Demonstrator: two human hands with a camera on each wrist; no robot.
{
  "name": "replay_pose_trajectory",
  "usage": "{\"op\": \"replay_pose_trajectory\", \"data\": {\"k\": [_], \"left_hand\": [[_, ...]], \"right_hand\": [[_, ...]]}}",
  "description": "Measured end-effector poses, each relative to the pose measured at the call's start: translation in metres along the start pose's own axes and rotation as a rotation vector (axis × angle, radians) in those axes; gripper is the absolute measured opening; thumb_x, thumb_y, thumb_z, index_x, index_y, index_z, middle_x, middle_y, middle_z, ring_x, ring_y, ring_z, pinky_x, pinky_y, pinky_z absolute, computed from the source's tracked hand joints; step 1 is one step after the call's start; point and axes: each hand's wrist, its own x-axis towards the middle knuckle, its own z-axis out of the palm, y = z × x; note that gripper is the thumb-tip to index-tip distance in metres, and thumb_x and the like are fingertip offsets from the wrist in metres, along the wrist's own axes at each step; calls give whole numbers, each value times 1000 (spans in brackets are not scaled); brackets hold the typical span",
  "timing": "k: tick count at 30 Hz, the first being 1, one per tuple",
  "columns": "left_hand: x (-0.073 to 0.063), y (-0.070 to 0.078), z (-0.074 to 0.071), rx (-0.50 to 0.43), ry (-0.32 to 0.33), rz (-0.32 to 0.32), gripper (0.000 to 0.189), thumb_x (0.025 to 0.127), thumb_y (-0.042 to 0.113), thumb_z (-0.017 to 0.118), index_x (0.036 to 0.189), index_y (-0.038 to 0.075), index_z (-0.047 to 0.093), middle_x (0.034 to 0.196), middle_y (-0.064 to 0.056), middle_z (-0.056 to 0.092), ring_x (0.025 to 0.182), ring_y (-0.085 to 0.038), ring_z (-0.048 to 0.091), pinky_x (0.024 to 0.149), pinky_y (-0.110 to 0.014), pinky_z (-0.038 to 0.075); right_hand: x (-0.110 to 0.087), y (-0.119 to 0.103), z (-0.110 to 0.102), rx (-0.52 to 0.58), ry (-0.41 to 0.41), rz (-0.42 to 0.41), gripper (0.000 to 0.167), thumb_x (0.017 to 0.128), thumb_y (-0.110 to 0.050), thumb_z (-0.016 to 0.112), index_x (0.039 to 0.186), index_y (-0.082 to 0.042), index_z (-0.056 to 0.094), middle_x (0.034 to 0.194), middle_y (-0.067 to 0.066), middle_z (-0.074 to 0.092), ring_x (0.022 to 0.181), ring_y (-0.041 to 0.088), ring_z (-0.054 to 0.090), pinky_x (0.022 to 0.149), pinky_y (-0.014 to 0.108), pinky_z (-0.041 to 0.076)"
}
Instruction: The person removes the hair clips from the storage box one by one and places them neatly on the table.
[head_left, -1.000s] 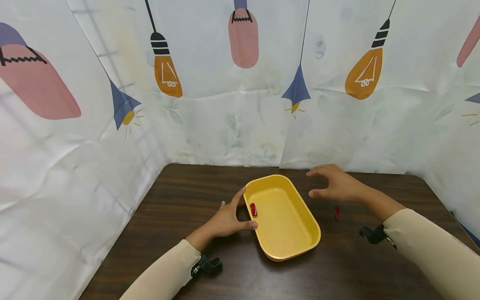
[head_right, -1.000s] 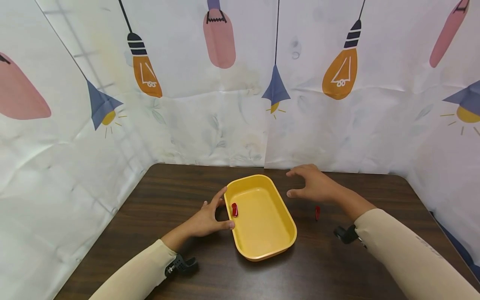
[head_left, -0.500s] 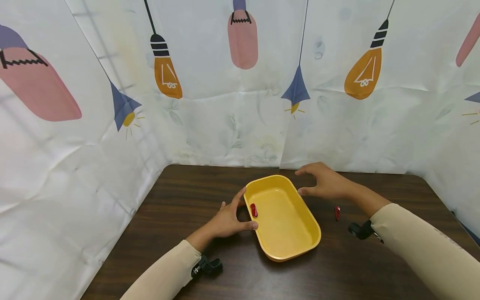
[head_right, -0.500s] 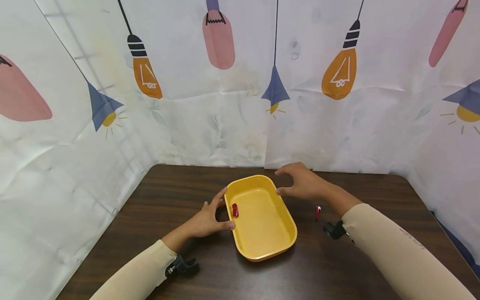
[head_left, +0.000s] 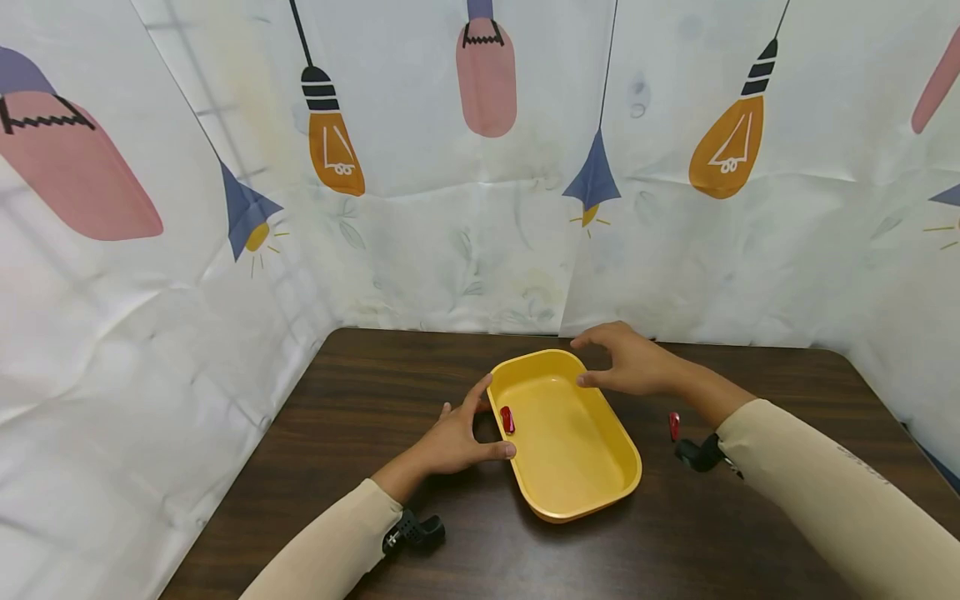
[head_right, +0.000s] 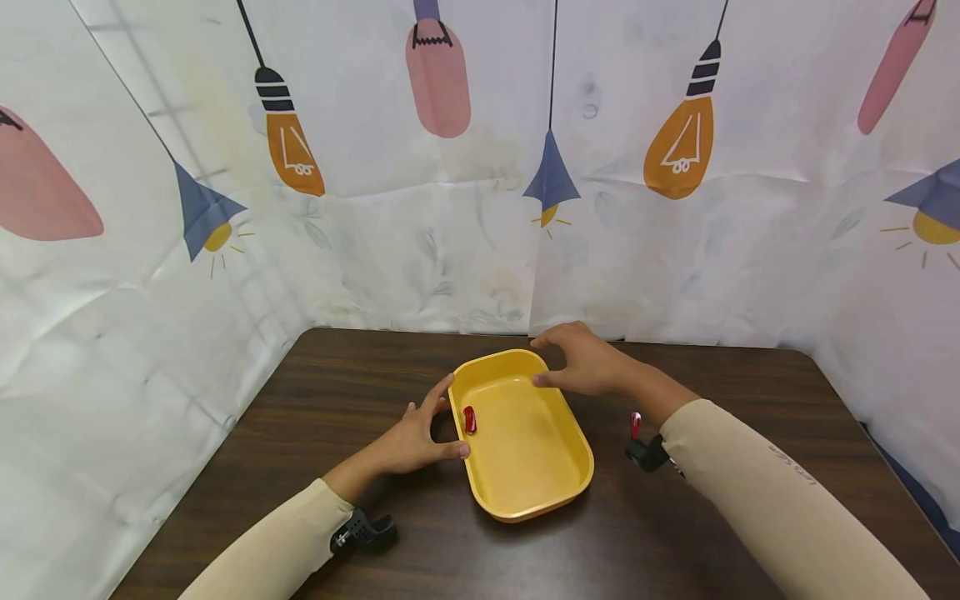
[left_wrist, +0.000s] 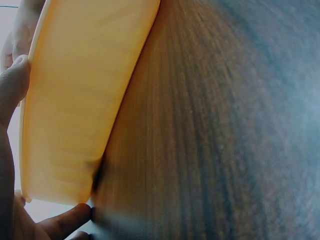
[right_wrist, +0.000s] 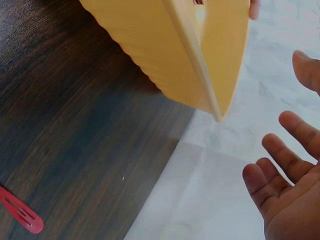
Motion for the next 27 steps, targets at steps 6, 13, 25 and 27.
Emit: {"op": "replay_pose_trajectory", "data": {"k": [6,13,25,27], "left_hand": [[0,1,0,-1,-3,-11,122,77,77,72,166,26,5,150,-7,53,140,-32,48,118,-66,-1],[0,1,0,-2,-6,-13,121,78,77,71,166,27,5,150,-7,53,139,-32,48,119,-66,-1],[1,-3,1,-2,-12,-11,120,79,78,70,166,30,3,151,-5,52,137,-32,50,118,-66,0],[1,-3,0,-2,-12,-7,120,79,78,69,166,29,3,151,-6,52,137,-32,51,118,-67,0]], "right_hand": [[6,-3,5,-14,-5,-15,61,91,-42,79,139,-7,62,141,9,58,139,38,40,112,61,33],[14,-13,6,1,-9,-19,58,92,-36,80,138,-5,63,143,12,56,138,38,42,112,61,33],[31,-25,14,3,-46,-34,59,94,-40,76,141,-7,61,143,12,56,136,37,44,111,59,36],[34,-27,16,6,-53,-36,58,95,-39,76,141,-8,61,143,11,57,135,36,46,111,57,38]]}}
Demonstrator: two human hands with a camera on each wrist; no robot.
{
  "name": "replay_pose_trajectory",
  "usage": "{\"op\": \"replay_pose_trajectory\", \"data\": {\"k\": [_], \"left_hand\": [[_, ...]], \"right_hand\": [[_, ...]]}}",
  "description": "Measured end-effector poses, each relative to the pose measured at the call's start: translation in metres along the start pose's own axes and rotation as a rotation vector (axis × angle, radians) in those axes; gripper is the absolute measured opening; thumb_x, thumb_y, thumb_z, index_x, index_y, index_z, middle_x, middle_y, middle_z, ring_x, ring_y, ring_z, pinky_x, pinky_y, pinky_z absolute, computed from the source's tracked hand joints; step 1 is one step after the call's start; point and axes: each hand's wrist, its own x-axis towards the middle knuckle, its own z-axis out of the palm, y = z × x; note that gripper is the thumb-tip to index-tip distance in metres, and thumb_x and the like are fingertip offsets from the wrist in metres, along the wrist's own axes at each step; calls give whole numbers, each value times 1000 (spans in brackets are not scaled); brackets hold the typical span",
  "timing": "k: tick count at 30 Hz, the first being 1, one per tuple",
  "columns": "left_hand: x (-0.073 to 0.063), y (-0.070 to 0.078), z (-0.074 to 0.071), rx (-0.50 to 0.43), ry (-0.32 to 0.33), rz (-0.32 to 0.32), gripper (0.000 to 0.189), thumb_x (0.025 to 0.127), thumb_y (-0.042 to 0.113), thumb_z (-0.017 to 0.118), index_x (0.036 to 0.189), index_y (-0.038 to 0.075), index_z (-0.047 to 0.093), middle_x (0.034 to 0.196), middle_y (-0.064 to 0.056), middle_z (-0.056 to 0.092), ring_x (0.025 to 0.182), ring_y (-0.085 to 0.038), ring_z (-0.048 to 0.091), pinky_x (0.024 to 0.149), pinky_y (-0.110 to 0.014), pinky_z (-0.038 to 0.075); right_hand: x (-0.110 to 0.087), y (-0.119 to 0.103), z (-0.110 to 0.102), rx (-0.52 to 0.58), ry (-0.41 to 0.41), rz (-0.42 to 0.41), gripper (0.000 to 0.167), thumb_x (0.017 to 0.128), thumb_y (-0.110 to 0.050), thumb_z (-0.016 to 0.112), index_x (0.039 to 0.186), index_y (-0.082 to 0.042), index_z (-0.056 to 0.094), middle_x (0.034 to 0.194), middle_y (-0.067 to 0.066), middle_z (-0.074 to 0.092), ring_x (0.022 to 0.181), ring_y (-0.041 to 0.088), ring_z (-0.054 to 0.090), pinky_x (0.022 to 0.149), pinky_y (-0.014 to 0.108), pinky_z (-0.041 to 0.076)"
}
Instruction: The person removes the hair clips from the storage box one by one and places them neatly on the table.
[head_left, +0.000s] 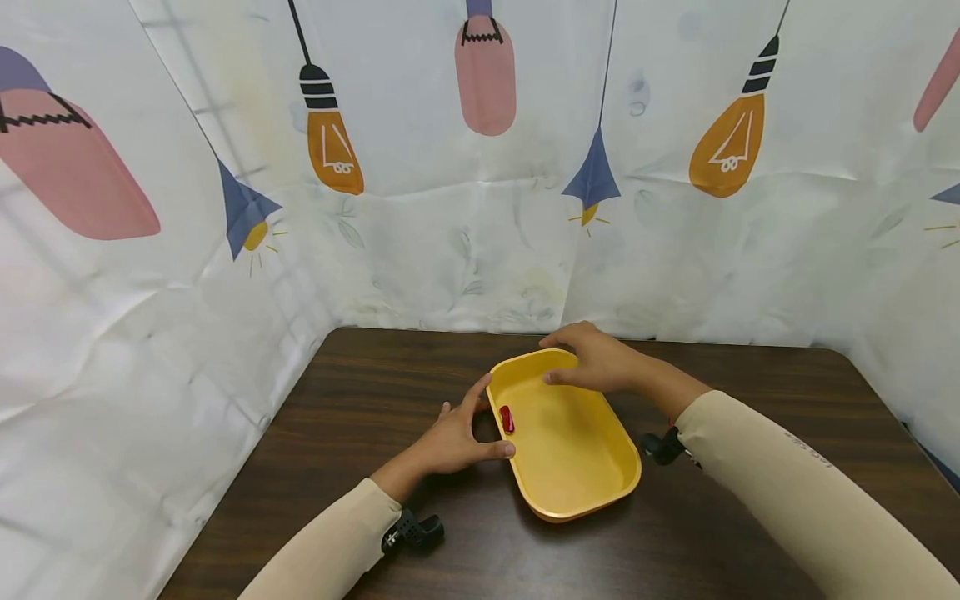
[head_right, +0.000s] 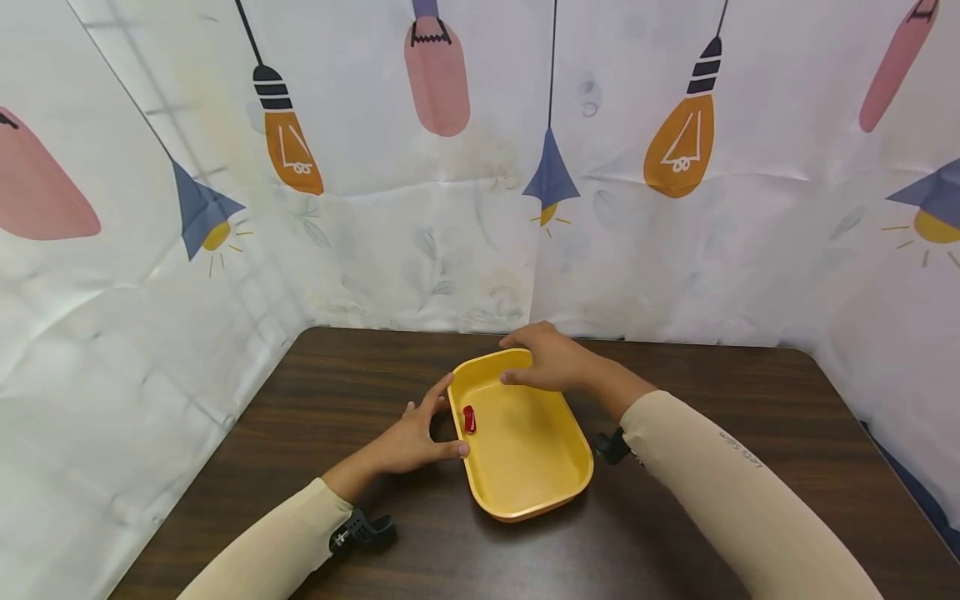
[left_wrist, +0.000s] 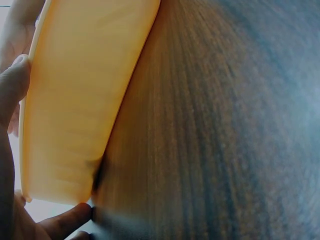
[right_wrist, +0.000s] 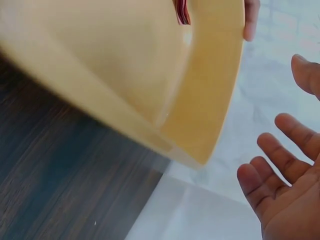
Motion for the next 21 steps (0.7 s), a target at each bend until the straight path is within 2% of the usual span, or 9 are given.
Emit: {"op": "replay_pose_trajectory", "data": {"k": [10,21], "left_hand": [[0,3,-2,1,-10,-5,120,79,77,70,166,29,3,152,-8,51,137,-33,50,118,-67,0],[0,2,-1,-6,-11,-2,120,80,77,70,166,28,3,151,-9,52,137,-33,51,118,-68,0]], "right_hand": [[12,-9,11,3,-23,-49,56,95,-35,75,139,-3,62,138,12,62,130,34,53,109,54,42],[22,-10,27,18,-80,-35,59,96,-40,73,141,-5,59,138,11,61,130,32,54,108,49,43]]}}
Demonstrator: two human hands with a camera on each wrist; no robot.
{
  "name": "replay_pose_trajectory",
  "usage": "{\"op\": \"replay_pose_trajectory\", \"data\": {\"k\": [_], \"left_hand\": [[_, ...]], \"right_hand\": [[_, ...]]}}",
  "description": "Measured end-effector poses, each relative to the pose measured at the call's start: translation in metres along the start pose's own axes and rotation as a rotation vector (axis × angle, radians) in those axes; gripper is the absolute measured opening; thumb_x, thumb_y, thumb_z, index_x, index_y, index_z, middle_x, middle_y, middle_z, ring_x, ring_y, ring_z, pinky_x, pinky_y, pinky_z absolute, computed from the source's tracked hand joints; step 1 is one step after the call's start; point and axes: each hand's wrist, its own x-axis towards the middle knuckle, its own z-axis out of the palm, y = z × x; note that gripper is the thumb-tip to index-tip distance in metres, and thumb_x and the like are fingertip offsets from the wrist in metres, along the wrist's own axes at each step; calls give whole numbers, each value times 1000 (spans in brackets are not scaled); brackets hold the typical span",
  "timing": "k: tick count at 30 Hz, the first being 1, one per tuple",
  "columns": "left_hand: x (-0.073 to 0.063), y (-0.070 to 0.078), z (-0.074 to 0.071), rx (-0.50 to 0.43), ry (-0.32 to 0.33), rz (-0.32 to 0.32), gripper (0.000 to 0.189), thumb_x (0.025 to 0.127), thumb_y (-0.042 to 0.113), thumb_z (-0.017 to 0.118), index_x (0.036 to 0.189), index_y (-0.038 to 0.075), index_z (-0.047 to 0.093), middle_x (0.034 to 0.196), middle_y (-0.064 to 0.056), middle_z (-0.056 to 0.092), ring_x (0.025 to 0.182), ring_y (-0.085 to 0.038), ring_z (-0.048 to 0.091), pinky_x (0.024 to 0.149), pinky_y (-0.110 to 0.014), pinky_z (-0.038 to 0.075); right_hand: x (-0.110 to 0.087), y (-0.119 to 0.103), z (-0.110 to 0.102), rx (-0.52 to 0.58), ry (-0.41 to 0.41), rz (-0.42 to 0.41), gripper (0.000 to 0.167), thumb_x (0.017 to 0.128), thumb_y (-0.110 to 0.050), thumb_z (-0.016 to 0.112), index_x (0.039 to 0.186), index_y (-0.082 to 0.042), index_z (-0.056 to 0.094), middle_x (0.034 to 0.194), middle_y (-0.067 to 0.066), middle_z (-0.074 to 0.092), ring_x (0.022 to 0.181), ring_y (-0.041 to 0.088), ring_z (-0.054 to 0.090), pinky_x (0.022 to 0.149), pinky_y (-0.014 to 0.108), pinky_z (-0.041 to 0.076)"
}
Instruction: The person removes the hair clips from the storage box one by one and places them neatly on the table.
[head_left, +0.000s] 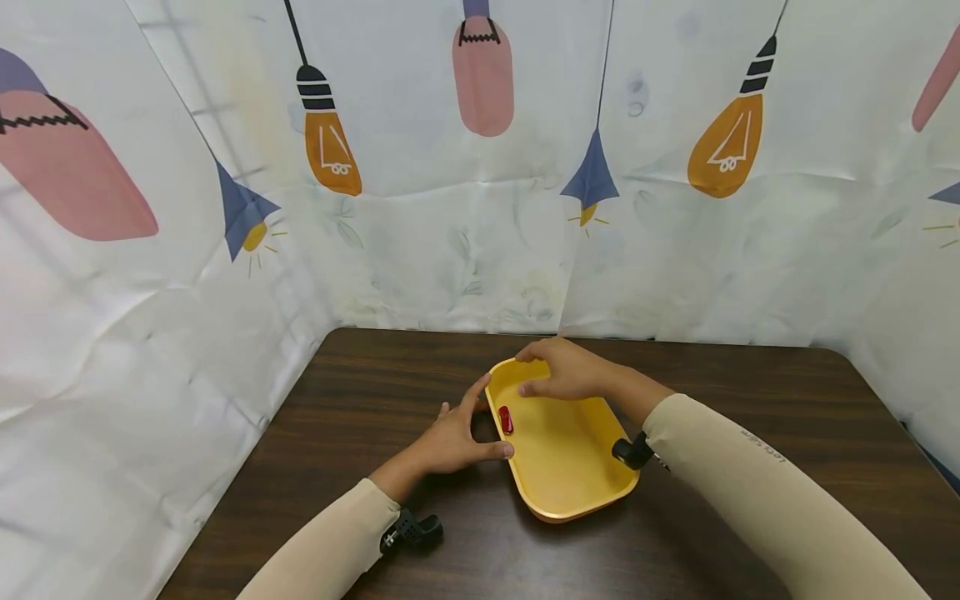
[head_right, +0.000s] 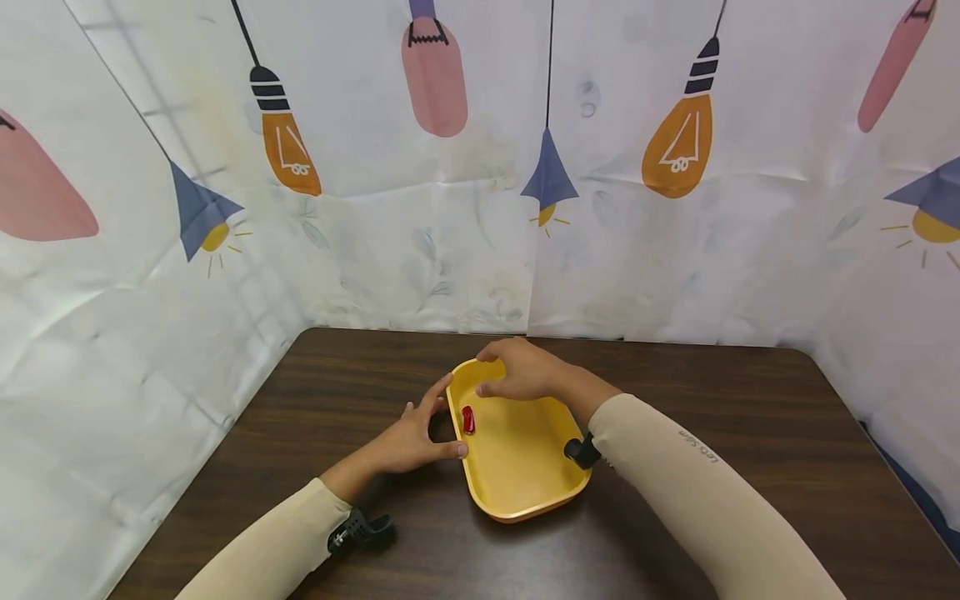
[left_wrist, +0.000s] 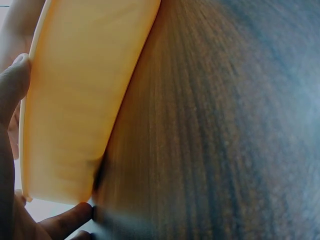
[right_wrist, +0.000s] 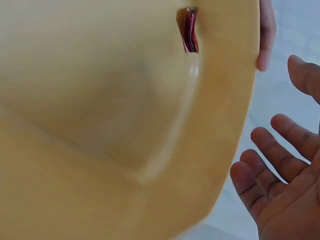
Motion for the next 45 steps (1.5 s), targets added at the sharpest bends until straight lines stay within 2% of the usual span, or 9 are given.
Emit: {"op": "replay_pose_trajectory", "data": {"k": [5,14,23,32,39,45], "left_hand": [[0,-1,0,4,-2,-2,120,79,78,70,166,28,3,151,-10,51,137,-33,51,118,-67,0],[-2,0,-1,-3,1,4,120,79,76,71,166,28,3,151,-11,51,136,-33,52,118,-67,0],[-3,0,0,7,14,11,120,80,73,73,166,26,5,149,-12,53,134,-32,54,118,-67,1],[-4,-1,1,-2,11,16,120,80,73,74,166,26,5,149,-10,53,134,-33,53,118,-67,1],[-4,-1,0,-4,13,25,120,80,72,74,166,26,5,148,-11,53,134,-33,53,117,-68,2],[-2,0,-1,-1,12,29,120,80,73,73,166,26,4,149,-11,53,134,-33,53,117,-69,2]], "right_hand": [[5,-3,8,-13,-39,29,58,96,-40,73,142,-8,59,139,9,61,132,29,52,110,48,41],[14,-8,23,-66,-75,26,59,94,-43,74,141,-9,61,138,7,63,130,27,55,111,45,42],[16,-8,35,-38,-109,22,59,89,-40,80,136,-9,64,135,4,64,128,24,57,109,43,43],[19,-8,47,-70,-136,4,59,85,-37,83,131,-3,67,128,6,66,117,24,58,107,41,43],[22,-7,54,-143,-148,10,53,86,-37,82,127,-7,70,123,3,67,117,25,55,107,41,40],[23,-8,56,-155,-161,39,50,85,-38,82,125,-10,71,120,2,66,113,23,52,102,39,43]]}}
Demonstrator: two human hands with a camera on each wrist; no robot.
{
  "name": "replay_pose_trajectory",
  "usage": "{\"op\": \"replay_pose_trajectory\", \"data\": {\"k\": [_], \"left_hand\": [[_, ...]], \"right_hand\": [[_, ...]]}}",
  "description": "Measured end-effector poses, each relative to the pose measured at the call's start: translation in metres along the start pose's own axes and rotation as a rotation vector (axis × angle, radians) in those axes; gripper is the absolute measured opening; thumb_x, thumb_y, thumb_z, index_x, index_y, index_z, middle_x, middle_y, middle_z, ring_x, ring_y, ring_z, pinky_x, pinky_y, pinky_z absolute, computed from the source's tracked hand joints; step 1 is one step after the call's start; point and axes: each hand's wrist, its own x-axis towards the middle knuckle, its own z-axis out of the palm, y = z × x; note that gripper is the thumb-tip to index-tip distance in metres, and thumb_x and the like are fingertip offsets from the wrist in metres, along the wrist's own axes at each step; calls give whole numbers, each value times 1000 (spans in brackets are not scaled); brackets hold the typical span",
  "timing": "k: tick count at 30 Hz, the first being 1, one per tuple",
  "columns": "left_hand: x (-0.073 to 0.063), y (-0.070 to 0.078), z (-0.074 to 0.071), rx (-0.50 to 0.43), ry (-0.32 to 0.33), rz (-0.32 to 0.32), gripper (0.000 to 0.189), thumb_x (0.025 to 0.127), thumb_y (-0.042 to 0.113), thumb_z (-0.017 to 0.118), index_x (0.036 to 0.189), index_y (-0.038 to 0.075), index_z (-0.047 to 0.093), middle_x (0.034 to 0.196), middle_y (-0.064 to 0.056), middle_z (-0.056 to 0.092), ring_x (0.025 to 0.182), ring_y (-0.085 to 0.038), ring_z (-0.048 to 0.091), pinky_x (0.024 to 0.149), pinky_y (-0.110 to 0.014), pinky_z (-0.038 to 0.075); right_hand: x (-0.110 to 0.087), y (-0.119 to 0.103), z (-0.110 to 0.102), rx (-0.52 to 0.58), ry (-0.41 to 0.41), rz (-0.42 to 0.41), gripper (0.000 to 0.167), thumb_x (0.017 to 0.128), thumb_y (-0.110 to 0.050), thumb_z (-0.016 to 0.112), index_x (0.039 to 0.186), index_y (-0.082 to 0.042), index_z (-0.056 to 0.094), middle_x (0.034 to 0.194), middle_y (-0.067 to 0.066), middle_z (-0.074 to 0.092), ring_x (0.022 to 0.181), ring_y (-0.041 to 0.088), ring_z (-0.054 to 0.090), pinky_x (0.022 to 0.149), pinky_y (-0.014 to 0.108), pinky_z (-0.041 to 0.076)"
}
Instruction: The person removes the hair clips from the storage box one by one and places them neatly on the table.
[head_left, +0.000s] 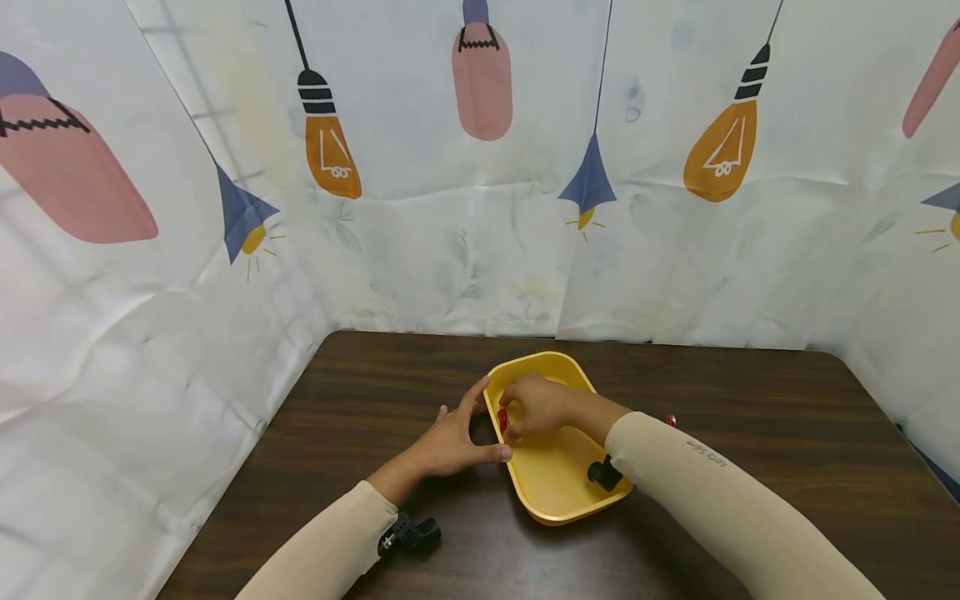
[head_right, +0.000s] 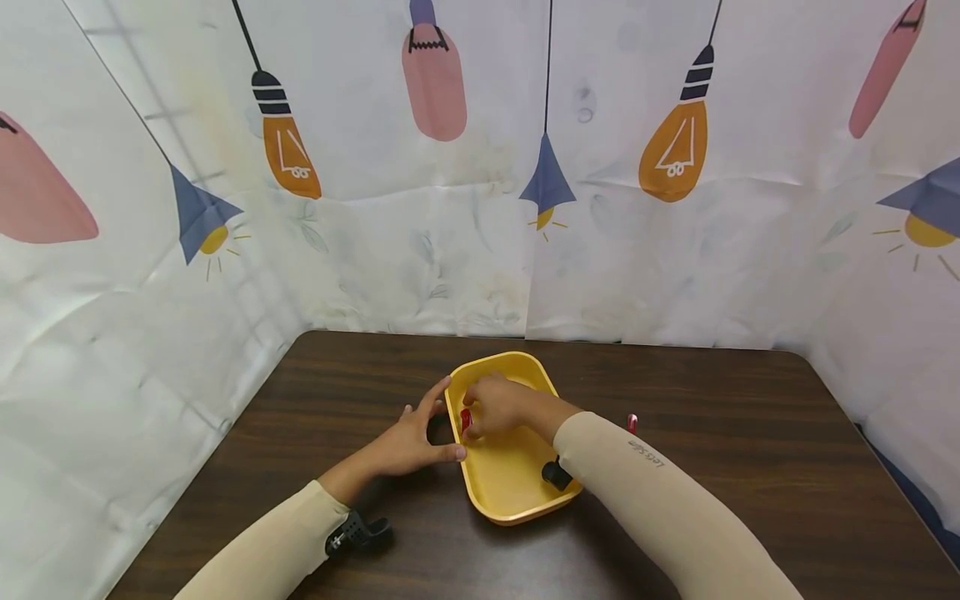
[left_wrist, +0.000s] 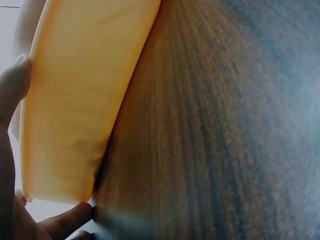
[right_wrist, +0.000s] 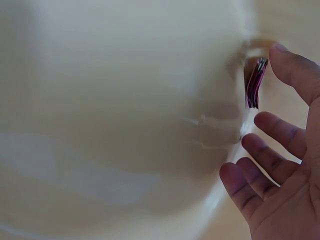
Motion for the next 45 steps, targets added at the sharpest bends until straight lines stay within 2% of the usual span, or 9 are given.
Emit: {"op": "replay_pose_trajectory", "data": {"k": [11,17,22,30,38,45], "left_hand": [[0,0,0,-11,1,-13,120,80,70,76,166,27,5,150,-13,52,133,-34,54,118,-67,0],[1,0,0,-9,0,-8,120,80,70,76,166,27,5,150,-13,51,134,-34,53,118,-68,0],[0,-1,1,-4,-3,-12,120,80,71,75,166,27,4,151,-13,51,134,-34,53,118,-67,0],[-1,-1,1,-9,-9,-20,120,80,71,75,166,28,4,151,-13,50,134,-34,53,118,-66,0],[0,-2,1,-8,-10,-21,119,80,71,75,166,28,4,152,-13,50,134,-33,53,118,-67,1],[0,-1,1,-6,-11,-18,119,80,71,75,166,28,4,152,-13,50,135,-33,53,118,-67,1]], "right_hand": [[2,-1,2,-21,13,-20,41,84,-35,83,117,-14,74,114,-1,66,113,25,52,103,39,41],[2,-1,5,-9,19,-12,37,85,-35,84,116,-16,74,115,-1,64,117,26,50,105,40,40],[1,-1,6,-2,41,-38,34,85,-32,84,114,-16,75,119,3,64,117,28,49,104,41,41],[1,-2,6,-25,40,-41,33,87,-33,83,114,-18,74,119,1,63,117,26,50,105,40,41],[1,-2,5,-20,55,-51,33,85,-31,83,113,-16,74,115,0,64,114,26,52,103,41,40],[0,-3,4,-15,59,-63,37,86,-31,82,117,-13,73,117,2,66,117,26,52,107,41,38]]}}
